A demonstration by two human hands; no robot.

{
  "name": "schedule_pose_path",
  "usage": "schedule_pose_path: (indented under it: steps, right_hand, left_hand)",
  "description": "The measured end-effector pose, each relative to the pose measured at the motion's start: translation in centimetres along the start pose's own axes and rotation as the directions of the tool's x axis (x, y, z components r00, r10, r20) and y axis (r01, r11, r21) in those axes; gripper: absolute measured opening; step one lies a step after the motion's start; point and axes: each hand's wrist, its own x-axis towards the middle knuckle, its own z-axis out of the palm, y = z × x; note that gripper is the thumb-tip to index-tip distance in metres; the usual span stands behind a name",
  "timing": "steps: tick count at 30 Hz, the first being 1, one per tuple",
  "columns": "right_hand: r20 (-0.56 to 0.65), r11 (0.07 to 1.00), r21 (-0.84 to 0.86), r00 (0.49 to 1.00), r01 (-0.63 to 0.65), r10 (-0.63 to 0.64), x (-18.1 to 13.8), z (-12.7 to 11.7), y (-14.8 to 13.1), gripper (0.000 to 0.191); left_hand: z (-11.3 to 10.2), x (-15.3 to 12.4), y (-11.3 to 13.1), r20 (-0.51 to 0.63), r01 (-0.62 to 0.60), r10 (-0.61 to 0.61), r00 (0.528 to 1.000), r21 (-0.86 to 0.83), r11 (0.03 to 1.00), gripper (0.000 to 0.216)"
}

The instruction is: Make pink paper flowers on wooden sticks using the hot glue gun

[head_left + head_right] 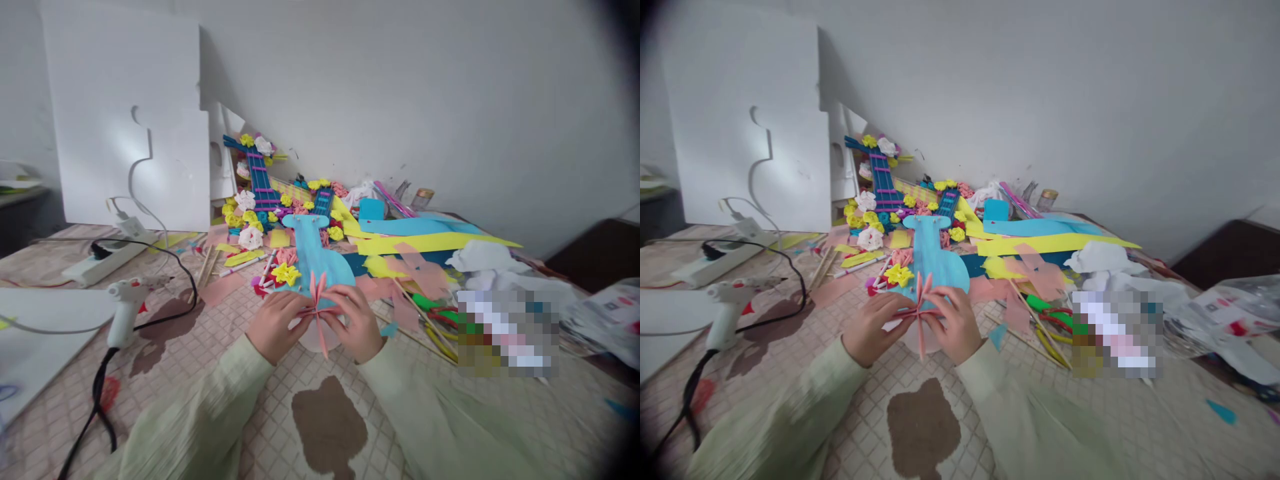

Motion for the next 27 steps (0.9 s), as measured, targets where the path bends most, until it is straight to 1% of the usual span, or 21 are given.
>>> schedule_pose_path:
  steps: [2, 4, 6, 9, 11, 15, 17, 22, 27]
  right_hand:
    - [0.026, 0.997, -0.069, 0.999, 0.02, -0.019, 0.14, -0.22, 0.02, 0.027]
    - [0.082, 0.991, -0.129, 0.996, 0.041, -0.03, 0.21, -0.39, 0.07, 0.029]
    - [0.12, 0.985, -0.174, 0.993, 0.015, 0.006, 0.22, -0.48, 0.08, 0.026]
    - [0.13, 0.973, -0.224, 0.988, -0.056, 0.087, 0.19, -0.57, -0.01, 0.021]
    - [0.147, 0.969, -0.241, 0.984, -0.06, 0.098, 0.18, -0.62, -0.08, 0.017]
    - [0.216, 0.981, -0.191, 0.976, 0.024, 0.019, 0.17, -0.55, 0.0, 0.016]
    - [0.223, 0.989, -0.134, 0.975, 0.056, -0.025, 0.14, -0.39, 0.16, 0.015]
    - [0.153, 0.997, 0.016, 0.986, 0.07, -0.072, 0.03, 0.03, 0.63, 0.015]
    - [0.131, 0.996, 0.041, 0.988, 0.078, -0.082, -0.11, 0.09, 0.8, 0.015]
  left_hand:
    - [-0.07, 0.0, -0.02, 0.0, -0.015, 0.015, 1.0, 0.013, 1.0, 0.009]
    - [-0.12, 0.02, -0.03, -0.001, -0.026, 0.026, 1.0, 0.021, 0.999, 0.007]
    - [-0.13, 0.06, -0.03, -0.002, -0.031, 0.031, 1.0, 0.022, 0.999, 0.005]
    - [-0.17, 0.16, -0.02, 0.006, -0.035, 0.035, 0.999, 0.007, 0.999, 0.006]
    - [-0.22, 0.22, 0.01, 0.018, -0.033, 0.033, 0.999, -0.002, 0.999, 0.007]
    - [-0.31, 0.24, 0.05, 0.039, -0.016, 0.016, 0.999, -0.007, 1.0, 0.007]
    - [-0.29, 0.22, 0.04, 0.048, -0.002, 0.003, 0.999, -0.011, 1.0, 0.007]
    - [-0.13, 0.18, -0.05, 0.061, 0.017, -0.016, 0.998, -0.027, 0.999, 0.006]
    - [-0.1, 0.08, -0.11, 0.049, 0.03, -0.027, 0.998, -0.067, 0.997, 0.008]
